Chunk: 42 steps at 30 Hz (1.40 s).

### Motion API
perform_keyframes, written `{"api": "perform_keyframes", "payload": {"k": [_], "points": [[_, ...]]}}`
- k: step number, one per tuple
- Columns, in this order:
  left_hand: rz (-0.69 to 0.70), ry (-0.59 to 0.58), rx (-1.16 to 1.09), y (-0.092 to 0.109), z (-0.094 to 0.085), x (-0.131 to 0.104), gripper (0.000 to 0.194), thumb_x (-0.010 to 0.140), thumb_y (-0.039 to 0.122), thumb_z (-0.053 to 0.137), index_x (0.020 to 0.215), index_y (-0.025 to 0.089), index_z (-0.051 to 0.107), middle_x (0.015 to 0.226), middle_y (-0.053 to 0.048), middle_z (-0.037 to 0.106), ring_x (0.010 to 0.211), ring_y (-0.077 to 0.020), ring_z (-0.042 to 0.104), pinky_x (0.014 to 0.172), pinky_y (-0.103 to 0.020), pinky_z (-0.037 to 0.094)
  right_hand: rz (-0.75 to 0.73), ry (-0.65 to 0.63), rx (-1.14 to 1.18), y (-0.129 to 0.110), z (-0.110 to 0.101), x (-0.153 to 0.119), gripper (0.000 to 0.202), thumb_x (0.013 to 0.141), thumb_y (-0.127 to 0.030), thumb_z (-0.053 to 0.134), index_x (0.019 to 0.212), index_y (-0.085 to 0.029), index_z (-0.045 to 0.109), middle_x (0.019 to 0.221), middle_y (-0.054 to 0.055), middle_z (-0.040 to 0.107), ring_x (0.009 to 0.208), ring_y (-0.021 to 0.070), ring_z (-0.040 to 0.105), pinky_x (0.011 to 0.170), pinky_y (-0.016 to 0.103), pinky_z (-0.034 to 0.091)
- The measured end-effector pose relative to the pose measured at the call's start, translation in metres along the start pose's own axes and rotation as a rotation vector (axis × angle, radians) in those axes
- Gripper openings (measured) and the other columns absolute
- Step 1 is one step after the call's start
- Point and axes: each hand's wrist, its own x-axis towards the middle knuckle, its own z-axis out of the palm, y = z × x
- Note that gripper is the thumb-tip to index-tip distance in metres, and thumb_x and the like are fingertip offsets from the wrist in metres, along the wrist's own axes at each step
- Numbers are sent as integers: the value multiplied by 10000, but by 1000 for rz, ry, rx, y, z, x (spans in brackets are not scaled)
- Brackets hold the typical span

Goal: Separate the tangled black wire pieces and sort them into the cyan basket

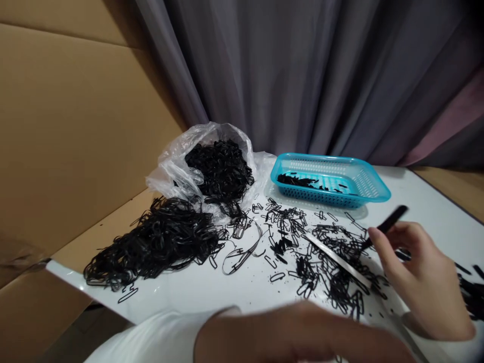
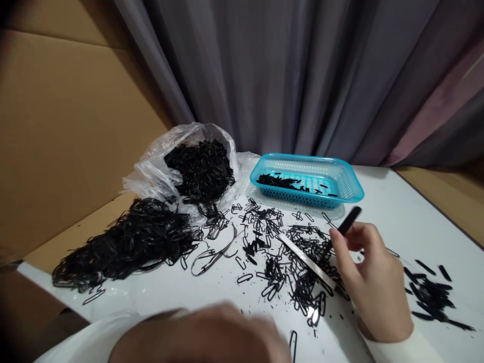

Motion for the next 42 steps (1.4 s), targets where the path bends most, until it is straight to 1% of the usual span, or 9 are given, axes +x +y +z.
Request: {"api": "perform_keyframes", "payload": {"k": [2,4,6,9,16,28,34,37,42], "points": [[30,-56,47,-7,-15,14,119,824,256,582,894,253,678,809,5,685,767,-159,649,706,-246,494,22,32,125,-7,-1,-4,335,807,-571,545,809,-242,483,715,9,563,640,184,546,569,317,403],[87,106,362,-23,-28,27,150,839,133,514,869,214,637,871,-5,673,871,-168,604,869,-323,433,51,33,288,-13,0,-10,301,811,-538,559,831,-244,496,682,-8,547,599,162,523,528,295,409],[73,167,589,-44,-35,36,171,854,102,481,889,200,616,911,-11,660,908,-188,566,918,-400,372,105,-2,431,-17,3,-14,291,813,-528,564,838,-242,517,667,-21,535,563,138,515,508,274,434],[61,108,710,-69,-38,42,180,864,94,484,884,202,627,920,-2,640,915,-182,539,915,-400,345,225,-63,574,-19,9,-19,296,824,-527,565,908,-244,583,692,-17,585,623,137,586,619,270,511],[106,22,802,-77,-39,43,145,895,144,524,945,228,631,974,9,617,974,-182,520,914,-389,291,492,-294,824,-11,26,-22,347,718,-493,717,916,-222,630,850,15,674,796,177,679,738,272,547],[51,132,646,-81,-37,49,99,904,196,511,817,208,558,853,17,635,854,-169,532,875,-364,309,8,-86,411,-19,24,-41,191,841,-301,608,697,-221,512,717,-10,598,605,106,561,537,191,477],[-135,372,264,-81,-34,48,34,829,231,593,804,211,582,833,-6,627,850,-185,549,756,-311,399,-239,-34,381,-13,22,-54,131,799,-150,621,765,-222,518,760,12,617,661,116,603,543,187,484],[-182,367,-3,-78,-32,49,94,795,226,641,852,194,573,807,2,603,779,-146,563,726,-275,428,-362,-85,386,-9,21,-58,165,769,-88,617,826,-217,532,780,26,624,701,143,633,571,222,506],[-233,353,-167,-75,-30,49,113,760,206,680,833,180,598,758,14,591,748,-125,567,707,-248,439,-363,-67,409,-5,22,-57,198,746,-65,626,850,-212,543,761,33,619,708,157,623,573,250,516]]}}
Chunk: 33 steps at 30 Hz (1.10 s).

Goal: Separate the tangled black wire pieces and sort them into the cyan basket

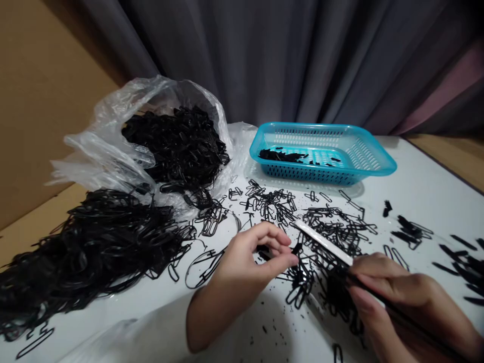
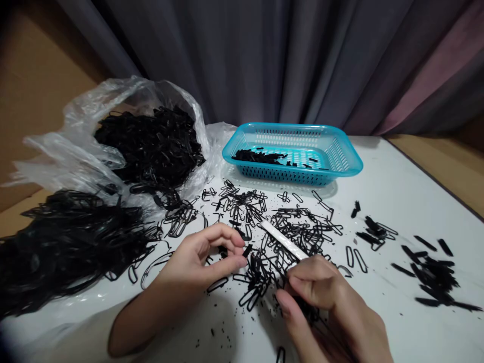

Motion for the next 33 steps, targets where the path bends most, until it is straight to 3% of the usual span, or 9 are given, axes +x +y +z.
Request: {"api": "perform_keyframes", "payload": {"k": [7,12,19,27,33], "points": [[11,18,-6,0,2,0,105,758,188,684,821,183,600,776,16,595,758,-122,563,705,-244,438,-17,-23,51,0,-1,3,225,721,-55,630,828,-229,537,739,34,621,662,180,623,509,282,521],[30,21,-24,-1,3,0,114,755,164,686,813,187,591,766,26,598,757,-113,563,713,-239,430,-8,8,-3,-2,0,3,197,730,-91,636,826,-235,541,718,27,629,625,169,621,554,291,531],[71,64,-41,-3,3,-4,213,767,155,694,835,219,503,768,49,627,748,-106,578,717,-244,433,-38,-74,35,-6,2,9,243,737,-64,621,867,-234,507,707,11,620,648,151,620,517,243,522],[114,124,142,-4,4,-9,198,775,171,696,837,243,523,829,49,645,806,-121,604,772,-269,440,57,-40,54,-7,5,4,205,776,-83,607,896,-236,544,741,19,622,674,156,632,520,245,496],[55,118,64,-5,5,-10,250,759,157,702,847,242,484,750,69,665,746,-108,610,745,-251,442,82,-23,-20,-13,10,5,195,792,-104,606,904,-248,537,767,17,631,739,161,651,558,241,506]]}}
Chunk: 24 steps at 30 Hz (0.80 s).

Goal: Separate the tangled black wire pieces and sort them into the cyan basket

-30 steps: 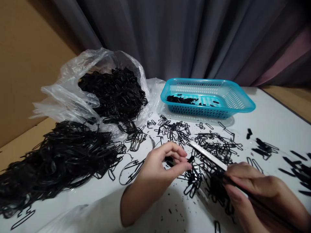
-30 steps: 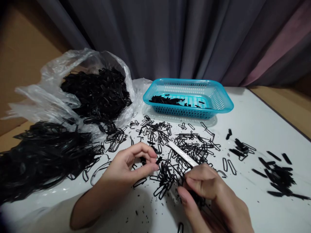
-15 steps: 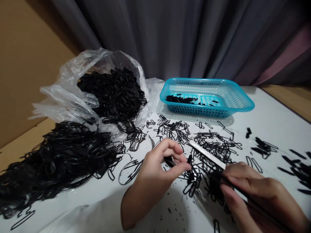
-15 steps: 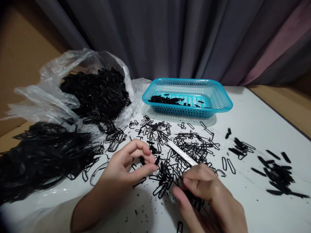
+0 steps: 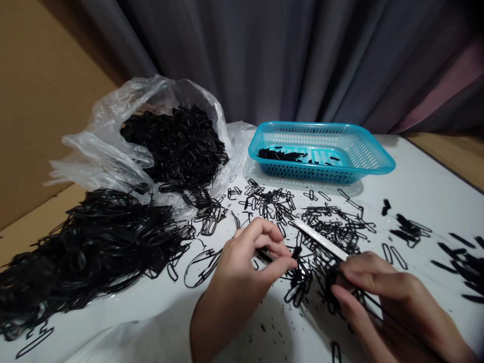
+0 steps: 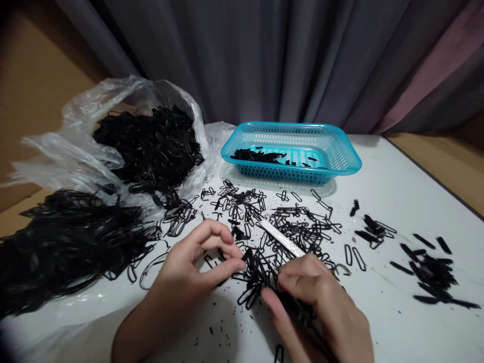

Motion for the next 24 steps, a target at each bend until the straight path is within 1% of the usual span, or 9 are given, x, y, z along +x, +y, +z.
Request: {"api": "perform_keyframes", "payload": {"k": [3,5,8,10,14,17,20,22,24], "points": [[-37,0,-92,1,1,2,263,766,160,694,834,235,452,707,78,661,708,-98,605,716,-235,443,-6,-14,-42,-2,0,0,142,817,-137,581,897,-243,530,783,23,646,723,144,652,589,230,520],[-38,18,-96,1,1,3,260,767,155,686,815,228,441,699,73,648,709,-100,605,700,-234,439,-29,-9,-62,1,-2,-1,144,815,-132,574,898,-238,525,773,29,646,724,147,656,587,226,527],[8,82,-28,-2,-1,6,237,781,189,678,786,218,444,702,59,614,721,-110,596,693,-246,432,-149,-41,-43,9,-10,-2,223,771,-94,609,923,-237,530,743,34,642,681,158,654,546,234,542],[29,92,-2,-4,-2,8,231,790,217,675,778,214,444,696,51,601,710,-114,583,683,-257,428,-210,-80,-12,14,-14,-2,267,744,-79,630,924,-251,536,724,30,637,653,165,645,517,244,552],[0,42,-48,-4,-1,8,232,776,208,688,762,206,456,698,46,598,694,-111,569,665,-255,419,-204,-67,-6,14,-14,-1,296,719,-44,624,916,-244,531,720,32,641,648,162,641,516,242,561],[3,45,-69,0,2,5,221,750,179,703,742,202,483,699,54,579,702,-104,569,659,-241,412,-197,-49,-10,10,-12,-1,291,716,-34,611,919,-228,535,720,33,645,648,158,639,542,250,566],[8,50,-77,3,3,4,223,742,178,711,726,201,490,688,61,572,703,-98,568,654,-228,408,-188,-51,-5,9,-11,-1,283,722,-35,604,913,-233,535,714,25,644,642,153,641,524,239,559],[6,59,-71,4,3,4,224,733,175,718,713,200,495,678,63,566,695,-96,563,648,-223,405,-222,-55,-12,7,-11,0,276,722,-34,608,909,-223,534,714,21,641,645,145,646,524,221,555],[-6,67,-67,4,3,4,221,723,166,720,708,199,503,675,63,562,691,-95,560,650,-220,407,-229,-37,-40,4,-9,1,248,736,-35,609,903,-203,534,721,22,634,674,139,651,565,213,555]]}}
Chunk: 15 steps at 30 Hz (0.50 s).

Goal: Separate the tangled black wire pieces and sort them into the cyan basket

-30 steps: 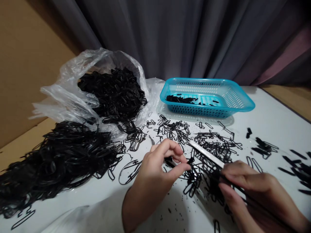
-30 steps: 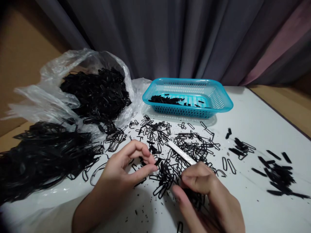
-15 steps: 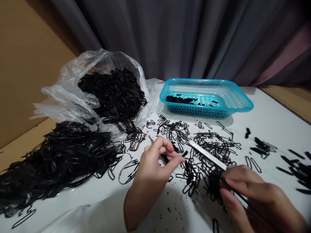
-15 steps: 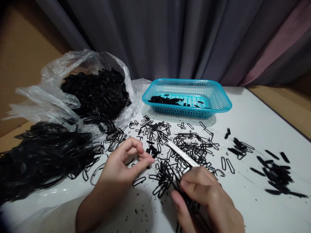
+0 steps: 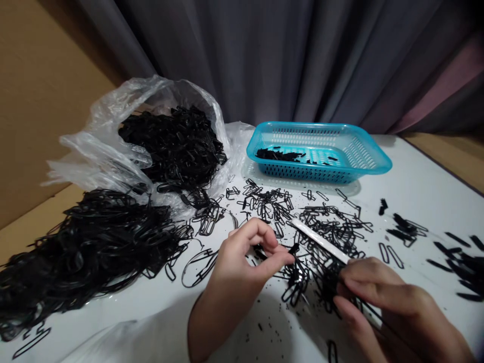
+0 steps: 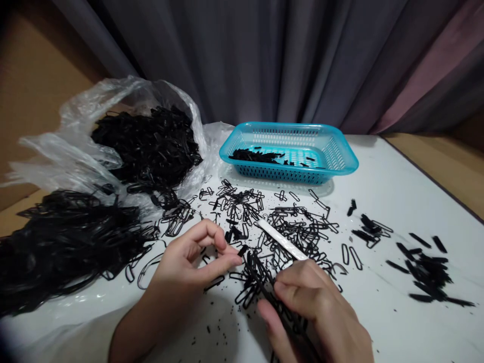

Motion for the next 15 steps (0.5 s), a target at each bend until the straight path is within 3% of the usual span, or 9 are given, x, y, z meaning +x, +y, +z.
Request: {"api": "perform_keyframes", "payload": {"k": [5,10,12,15], "points": [[-69,1,3,-2,2,-4,220,707,151,702,701,200,487,652,66,552,655,-95,548,625,-216,396,105,18,-102,-10,8,1,128,829,-119,597,909,-187,524,784,40,630,800,137,647,682,210,529],[-140,-26,5,-3,3,-3,220,723,168,673,711,203,457,647,58,564,651,-105,531,641,-231,396,47,-62,-230,-11,10,3,70,900,-262,542,876,-204,512,761,36,643,709,119,637,601,184,516],[-110,-28,15,-4,0,1,199,739,179,664,731,207,467,665,54,571,668,-113,540,656,-244,405,47,-65,-241,-10,7,5,92,917,-283,508,862,-209,507,752,41,650,694,121,645,573,178,519],[27,38,128,-7,-6,6,135,770,209,650,745,211,517,727,38,594,726,-131,557,706,-276,410,-18,-25,-173,-1,0,4,44,865,-181,557,898,-196,532,731,41,653,700,134,671,599,186,550]]}}
